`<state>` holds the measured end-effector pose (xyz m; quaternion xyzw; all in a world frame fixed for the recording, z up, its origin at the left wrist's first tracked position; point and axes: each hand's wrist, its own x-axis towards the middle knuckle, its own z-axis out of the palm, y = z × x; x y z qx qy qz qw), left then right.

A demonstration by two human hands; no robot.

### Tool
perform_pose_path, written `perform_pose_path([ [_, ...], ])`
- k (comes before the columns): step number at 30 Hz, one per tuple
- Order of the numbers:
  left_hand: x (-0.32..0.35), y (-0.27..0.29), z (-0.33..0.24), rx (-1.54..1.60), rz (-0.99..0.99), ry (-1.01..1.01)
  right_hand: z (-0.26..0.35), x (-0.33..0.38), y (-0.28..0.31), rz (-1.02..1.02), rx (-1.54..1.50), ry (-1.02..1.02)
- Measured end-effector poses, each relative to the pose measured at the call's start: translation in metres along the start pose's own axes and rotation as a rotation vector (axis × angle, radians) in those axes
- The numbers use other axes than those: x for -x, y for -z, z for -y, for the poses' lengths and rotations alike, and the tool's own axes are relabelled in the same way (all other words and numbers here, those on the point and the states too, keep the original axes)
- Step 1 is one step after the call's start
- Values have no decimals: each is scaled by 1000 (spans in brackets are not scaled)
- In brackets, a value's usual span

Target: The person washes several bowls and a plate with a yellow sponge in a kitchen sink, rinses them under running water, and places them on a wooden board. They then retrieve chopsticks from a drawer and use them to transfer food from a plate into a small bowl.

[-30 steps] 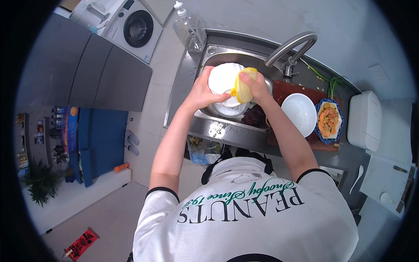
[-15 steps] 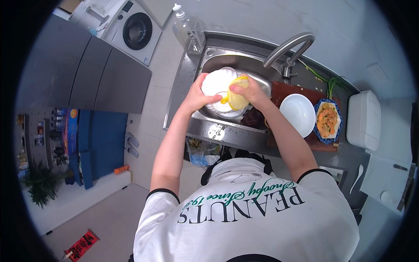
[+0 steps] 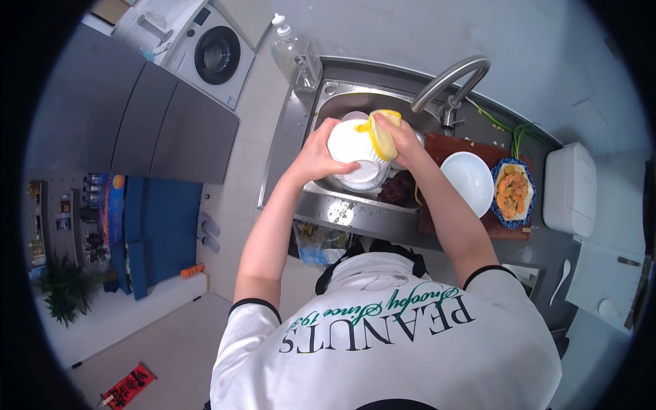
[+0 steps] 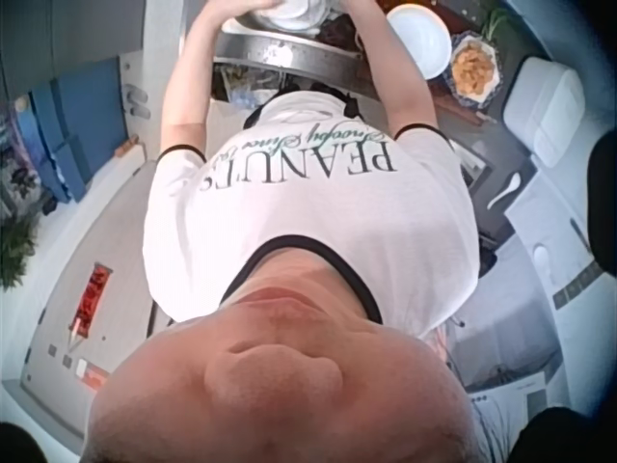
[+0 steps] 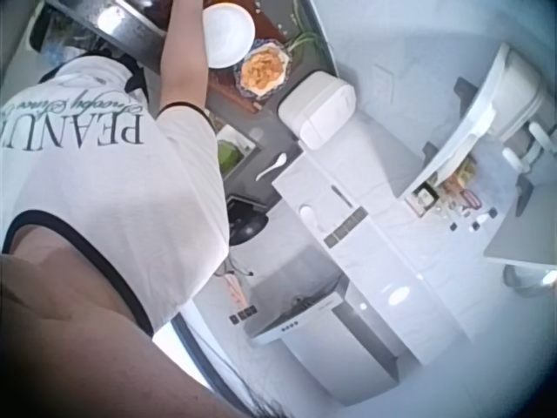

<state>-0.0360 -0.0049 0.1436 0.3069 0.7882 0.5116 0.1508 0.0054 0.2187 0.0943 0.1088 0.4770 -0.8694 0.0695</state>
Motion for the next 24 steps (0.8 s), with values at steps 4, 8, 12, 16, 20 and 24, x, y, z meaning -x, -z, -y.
perform_pose_path([
  [4,3,2,5,20,18,55,4,16,0,220,319,18],
  [8,1,1,-1,-107,38,40,18,19,-15,213,690,71],
  [12,0,-2,-15,-406,135,-110,28,11,-27,344,1085,145],
  [16,-1,-1,-21,-392,121,-125,25,-2,-23,286,613,15],
  [20,1,4,-15,-316,109,-108,22,-4,-9,235,246,-114],
  [24,5,8,-6,-168,59,-1,30,9,1,374,435,-59],
])
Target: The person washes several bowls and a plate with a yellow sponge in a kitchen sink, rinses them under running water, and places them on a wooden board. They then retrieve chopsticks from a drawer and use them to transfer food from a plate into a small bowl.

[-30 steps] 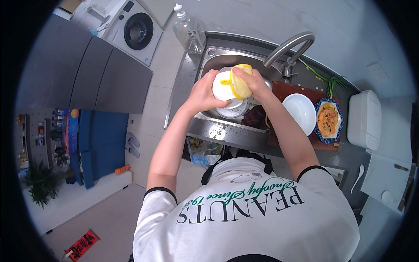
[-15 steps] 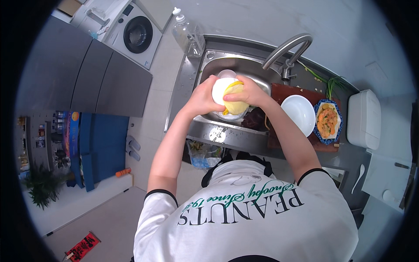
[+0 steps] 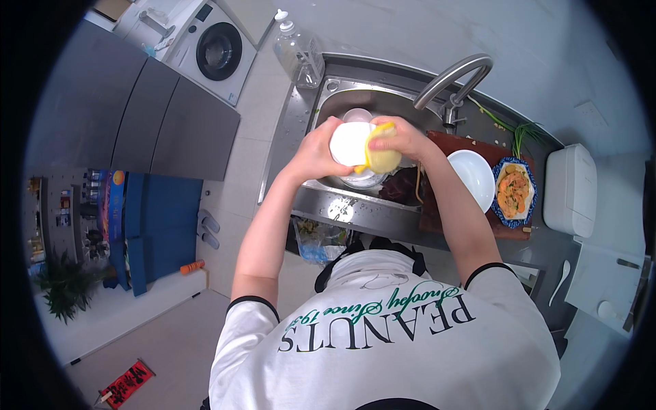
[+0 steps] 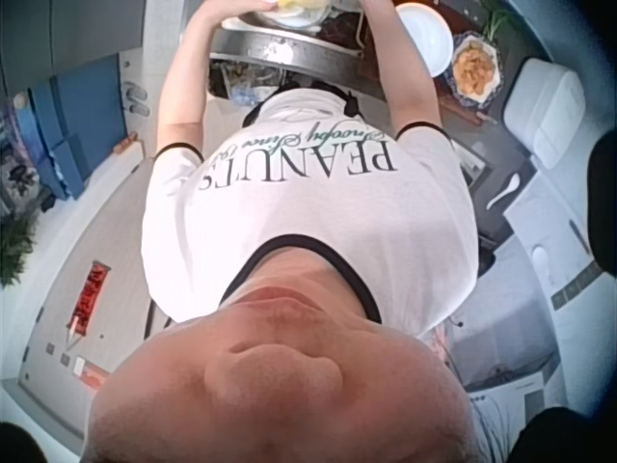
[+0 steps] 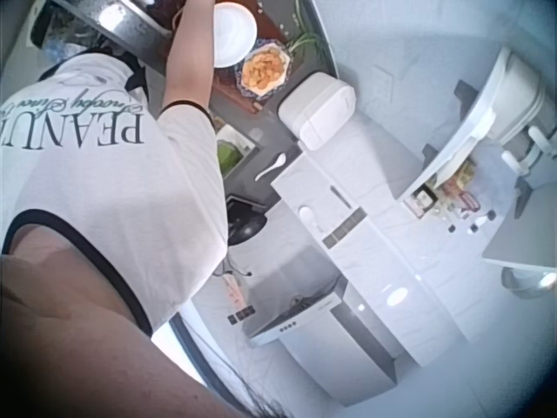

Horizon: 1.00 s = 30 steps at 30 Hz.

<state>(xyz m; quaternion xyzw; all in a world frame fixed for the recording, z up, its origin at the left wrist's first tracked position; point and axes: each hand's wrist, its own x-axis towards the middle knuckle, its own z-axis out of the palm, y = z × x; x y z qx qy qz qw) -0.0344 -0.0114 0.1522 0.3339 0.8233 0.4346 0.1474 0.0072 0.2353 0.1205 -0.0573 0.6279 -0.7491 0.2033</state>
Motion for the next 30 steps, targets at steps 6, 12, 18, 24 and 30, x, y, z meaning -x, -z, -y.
perform_pose_path([
  [6,1,-5,0,0,-71,6,7,5,-15,-85,341,82],
  [12,2,-4,-10,-223,-87,-151,4,3,-12,-39,169,131],
  [18,3,-8,-15,-303,-114,-169,-3,2,-7,-108,-153,25],
  [24,6,-9,-8,-54,-152,-36,6,7,2,-49,-204,75],
  [30,12,-19,1,84,-206,59,12,11,-12,-45,255,202],
])
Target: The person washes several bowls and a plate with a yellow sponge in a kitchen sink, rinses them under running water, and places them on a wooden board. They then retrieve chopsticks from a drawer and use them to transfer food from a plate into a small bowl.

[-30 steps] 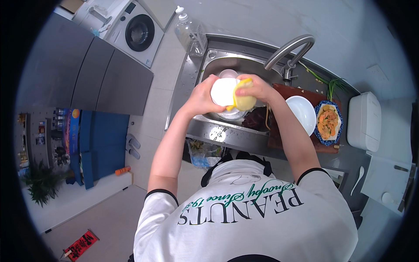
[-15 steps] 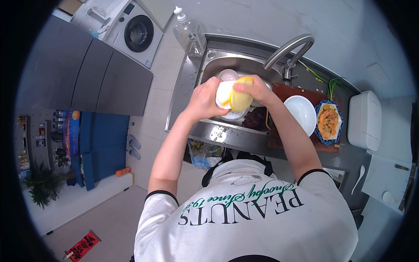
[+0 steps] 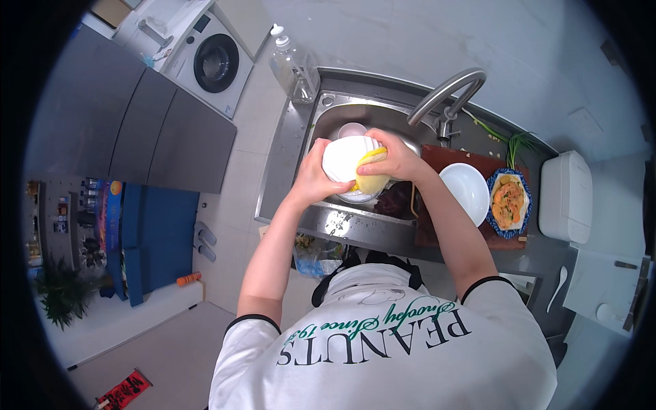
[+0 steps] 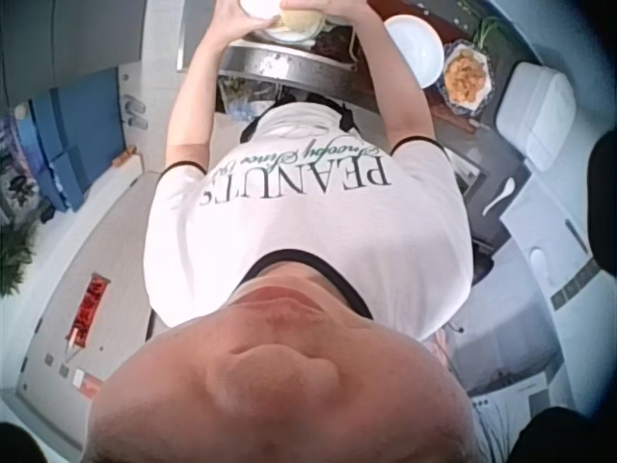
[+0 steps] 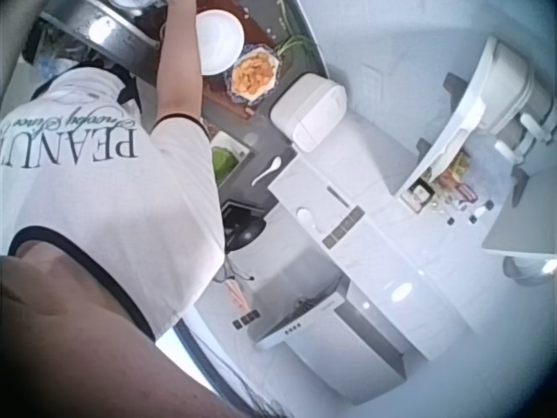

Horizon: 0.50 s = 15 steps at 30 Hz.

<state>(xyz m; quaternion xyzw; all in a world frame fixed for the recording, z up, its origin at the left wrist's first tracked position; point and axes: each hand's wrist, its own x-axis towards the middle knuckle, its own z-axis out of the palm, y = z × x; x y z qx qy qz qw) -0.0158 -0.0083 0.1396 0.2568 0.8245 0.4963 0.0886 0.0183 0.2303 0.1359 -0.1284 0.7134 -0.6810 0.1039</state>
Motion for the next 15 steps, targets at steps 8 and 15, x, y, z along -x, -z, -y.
perform_pose_path([
  [8,0,-2,-6,-249,-31,-265,-8,-10,1,-132,-358,-163],
  [15,3,-9,-7,-248,-79,-228,-24,-8,-3,-248,-414,-82],
])
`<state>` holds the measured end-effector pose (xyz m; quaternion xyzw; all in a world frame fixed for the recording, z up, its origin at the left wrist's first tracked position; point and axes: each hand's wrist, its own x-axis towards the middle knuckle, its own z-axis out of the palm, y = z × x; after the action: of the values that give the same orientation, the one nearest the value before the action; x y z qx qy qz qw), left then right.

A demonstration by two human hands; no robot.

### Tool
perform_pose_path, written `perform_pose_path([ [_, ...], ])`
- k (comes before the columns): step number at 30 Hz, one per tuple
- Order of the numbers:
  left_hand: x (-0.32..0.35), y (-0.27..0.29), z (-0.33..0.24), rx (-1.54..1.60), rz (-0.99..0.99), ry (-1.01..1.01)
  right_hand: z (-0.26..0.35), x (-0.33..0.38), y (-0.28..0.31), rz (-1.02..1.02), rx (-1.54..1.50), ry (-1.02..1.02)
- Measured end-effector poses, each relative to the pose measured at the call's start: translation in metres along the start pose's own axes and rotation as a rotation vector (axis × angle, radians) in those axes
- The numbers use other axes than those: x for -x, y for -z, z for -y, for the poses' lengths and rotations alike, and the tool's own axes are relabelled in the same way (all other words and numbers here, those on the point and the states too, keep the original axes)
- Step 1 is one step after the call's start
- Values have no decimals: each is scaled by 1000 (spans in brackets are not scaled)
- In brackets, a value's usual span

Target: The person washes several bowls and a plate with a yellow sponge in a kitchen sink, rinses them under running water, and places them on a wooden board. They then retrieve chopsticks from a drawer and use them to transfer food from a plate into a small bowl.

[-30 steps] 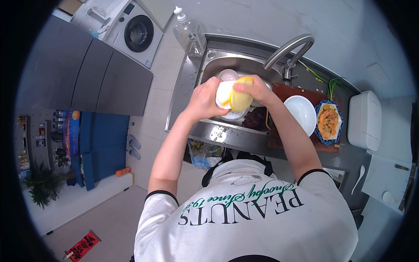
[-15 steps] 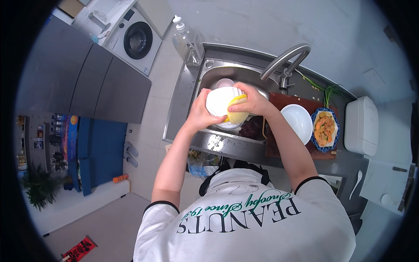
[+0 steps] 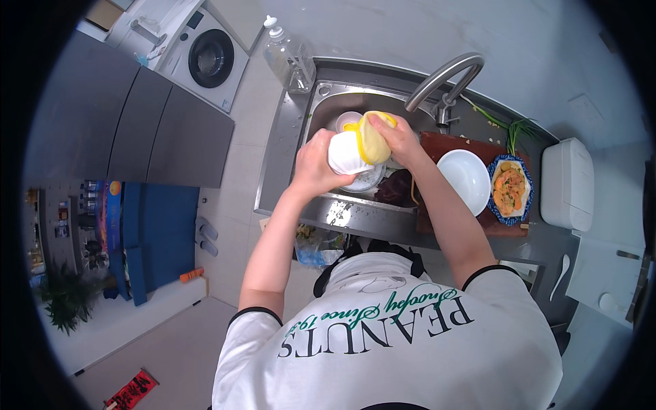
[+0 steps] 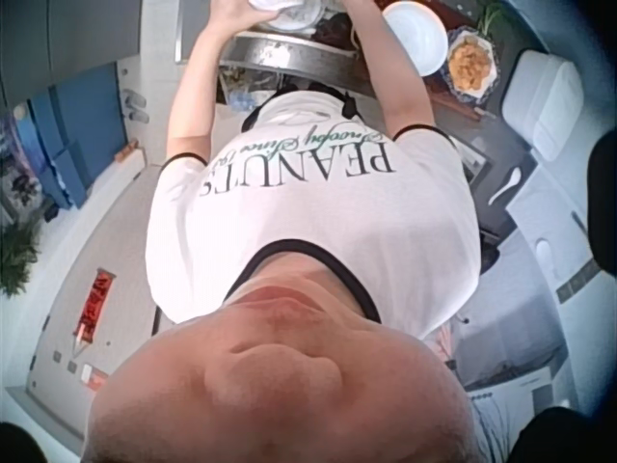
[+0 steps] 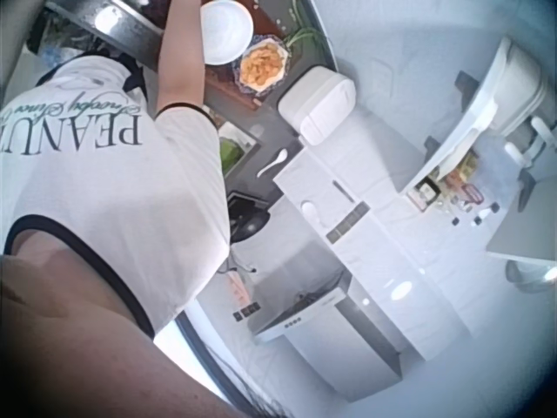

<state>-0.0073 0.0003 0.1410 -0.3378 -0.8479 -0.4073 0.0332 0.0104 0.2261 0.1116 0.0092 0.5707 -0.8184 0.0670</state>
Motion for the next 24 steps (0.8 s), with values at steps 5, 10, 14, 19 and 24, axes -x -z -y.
perform_pose_path([
  [5,7,-5,14,274,-50,200,2,21,-6,75,182,129],
  [10,6,-8,19,374,-42,224,4,22,-8,111,242,132],
  [14,6,1,12,257,19,205,-4,15,-3,111,114,1],
  [19,4,5,6,50,76,75,-14,7,0,43,-168,-53],
  [24,9,-2,16,189,-41,121,-6,6,-2,122,-79,36],
])
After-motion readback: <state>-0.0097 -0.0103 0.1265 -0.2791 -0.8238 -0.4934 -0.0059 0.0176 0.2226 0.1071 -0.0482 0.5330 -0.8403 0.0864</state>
